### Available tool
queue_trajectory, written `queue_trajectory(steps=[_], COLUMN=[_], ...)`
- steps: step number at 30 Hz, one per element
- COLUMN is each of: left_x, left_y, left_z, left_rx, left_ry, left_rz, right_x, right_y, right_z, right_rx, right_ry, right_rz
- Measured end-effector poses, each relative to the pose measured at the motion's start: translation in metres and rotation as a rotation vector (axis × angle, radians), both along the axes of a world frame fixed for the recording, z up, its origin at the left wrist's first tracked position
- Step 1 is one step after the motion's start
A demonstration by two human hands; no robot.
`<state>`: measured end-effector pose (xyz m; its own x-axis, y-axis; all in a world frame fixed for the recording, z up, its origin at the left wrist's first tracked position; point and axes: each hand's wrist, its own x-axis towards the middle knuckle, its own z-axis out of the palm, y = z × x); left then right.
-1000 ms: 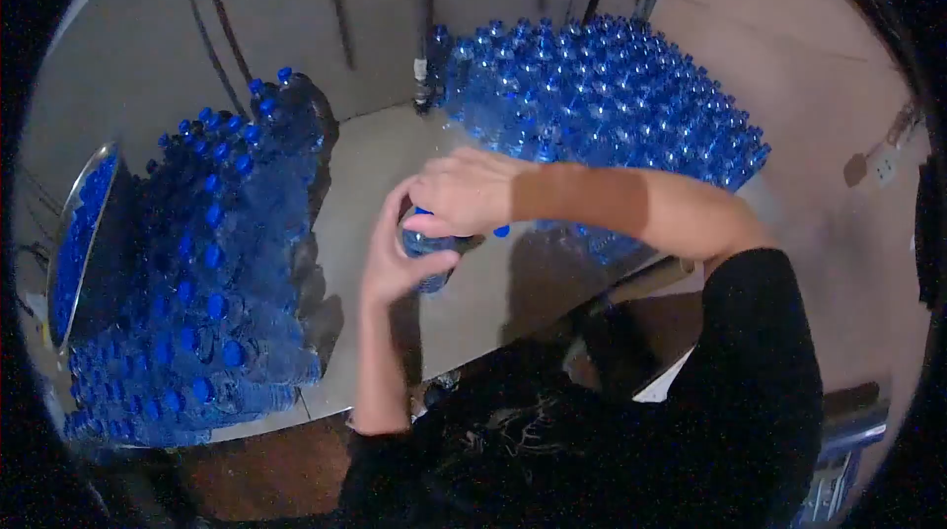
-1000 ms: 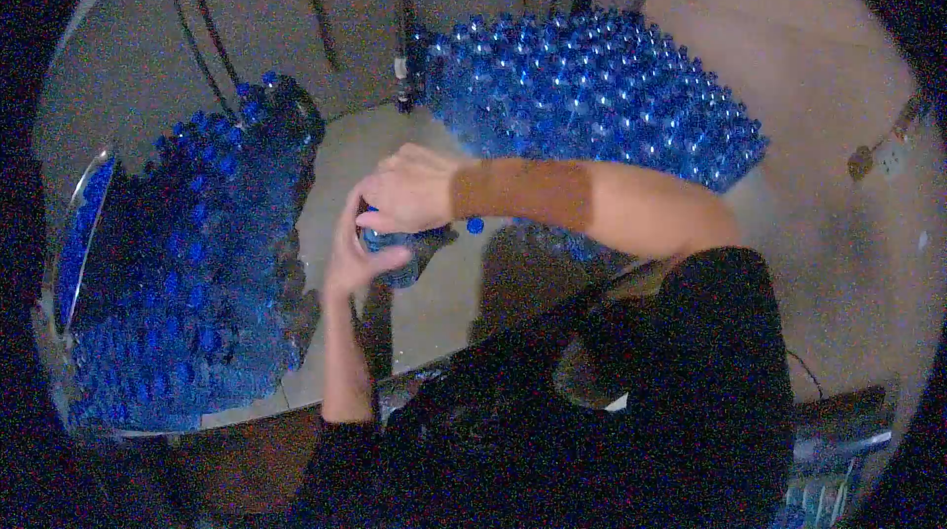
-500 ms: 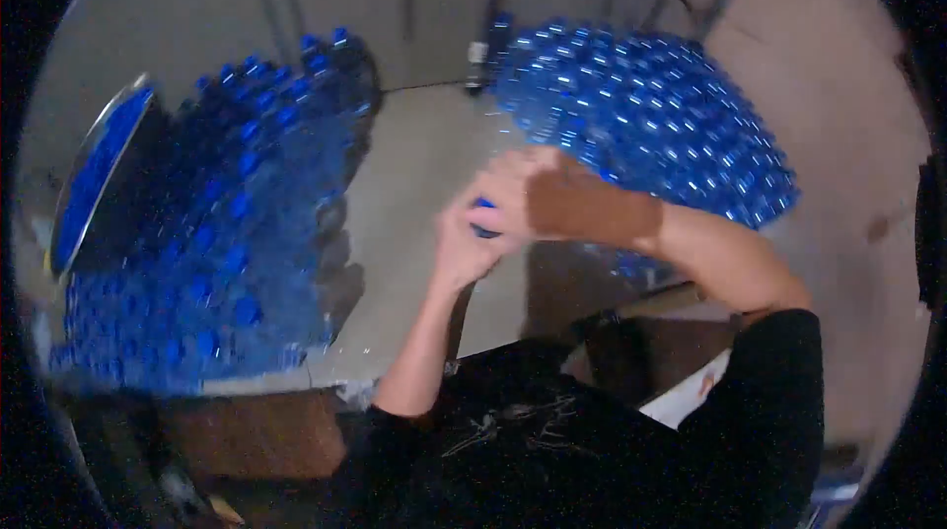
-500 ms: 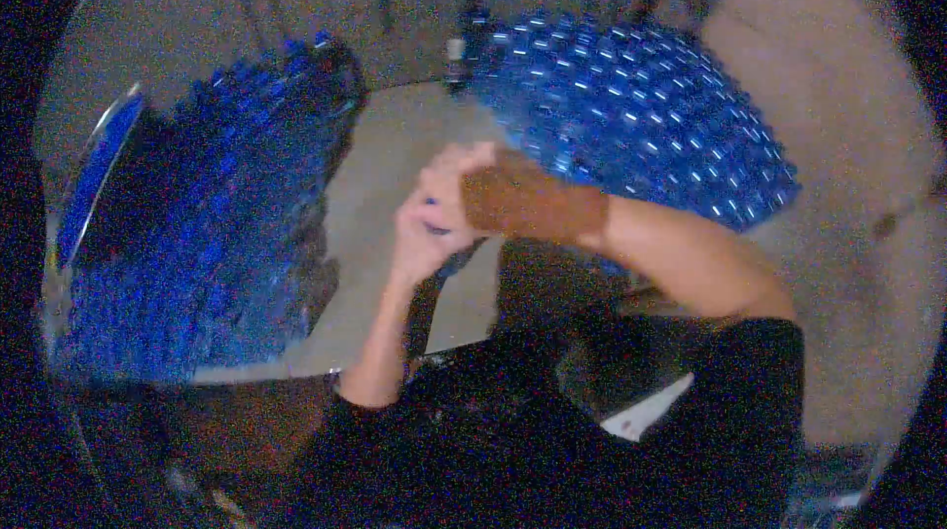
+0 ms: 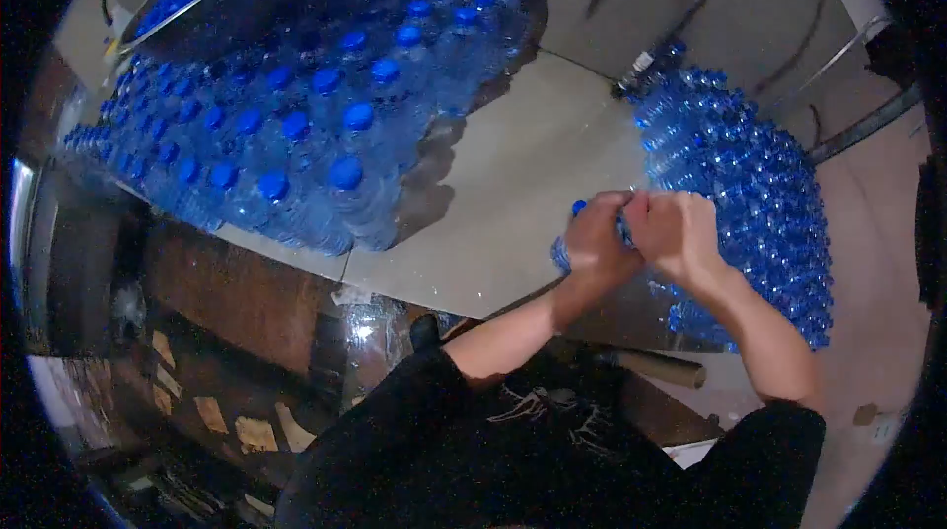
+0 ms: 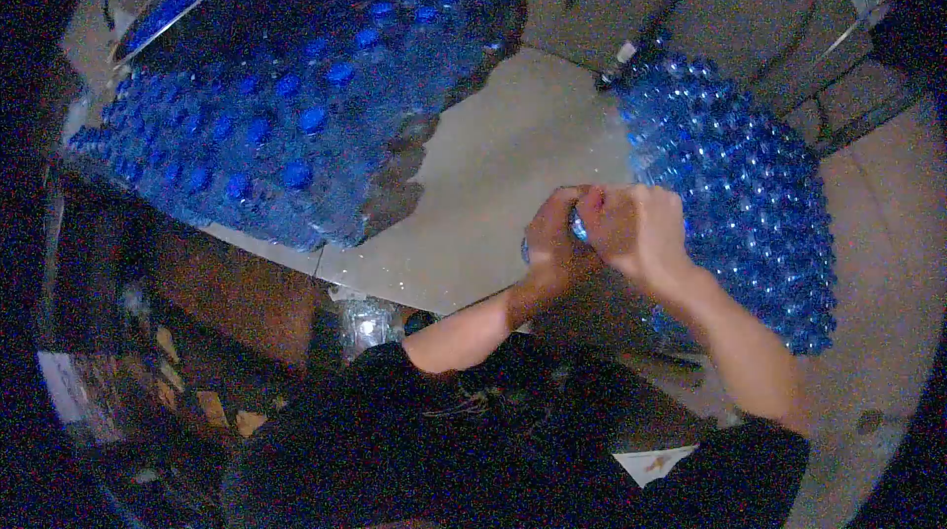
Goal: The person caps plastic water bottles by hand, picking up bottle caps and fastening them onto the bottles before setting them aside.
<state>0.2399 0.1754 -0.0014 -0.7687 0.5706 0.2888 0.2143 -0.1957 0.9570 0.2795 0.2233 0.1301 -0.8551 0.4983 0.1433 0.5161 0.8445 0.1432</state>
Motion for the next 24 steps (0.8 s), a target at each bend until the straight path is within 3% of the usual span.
queue_trajectory(steps=[5, 7, 10, 12, 13, 14, 15, 18, 21, 24], left_x=[-0.002, -0.007, -0.043, -0.066, -0.079, -0.096, -0.098, -0.106, -0.136, -0.173], left_y=[0.009, 0.001, -0.021, 0.007, -0.007, -0.037, -0.047, -0.070, -0.069, -0.050], left_z=[-0.012, 0.001, 0.022, 0.002, 0.019, 0.034, 0.034, -0.018, -0.042, -0.047], left_rx=[-0.103, 0.043, 0.006, 0.048, 0.045, 0.042, 0.006, 0.023, -0.276, -0.210], left_ry=[0.131, 0.027, 0.005, -0.009, -0.014, -0.020, -0.019, 0.219, 0.214, 0.247], left_rz=[0.027, 0.004, -0.003, 0.141, 0.138, 0.122, 0.265, 0.553, 0.187, 0.344], right_x=[0.000, -0.004, -0.023, -0.049, -0.063, -0.081, -0.098, -0.155, -0.210, -0.226], right_y=[0.000, -0.001, -0.018, -0.015, 0.000, -0.004, 0.003, 0.010, 0.016, 0.014], right_z=[-0.002, 0.002, 0.016, 0.024, 0.018, 0.029, 0.026, 0.012, -0.007, -0.017], right_rx=[0.226, 0.220, 0.082, -0.226, -0.409, -0.394, -0.400, -0.413, -0.351, -0.446], right_ry=[-0.236, -0.218, -0.015, -0.004, 0.138, 0.111, 0.135, 0.171, 0.276, 0.521], right_rz=[0.087, 0.002, 0.106, 0.182, 0.304, 0.356, 0.405, 0.426, 0.440, 0.425])
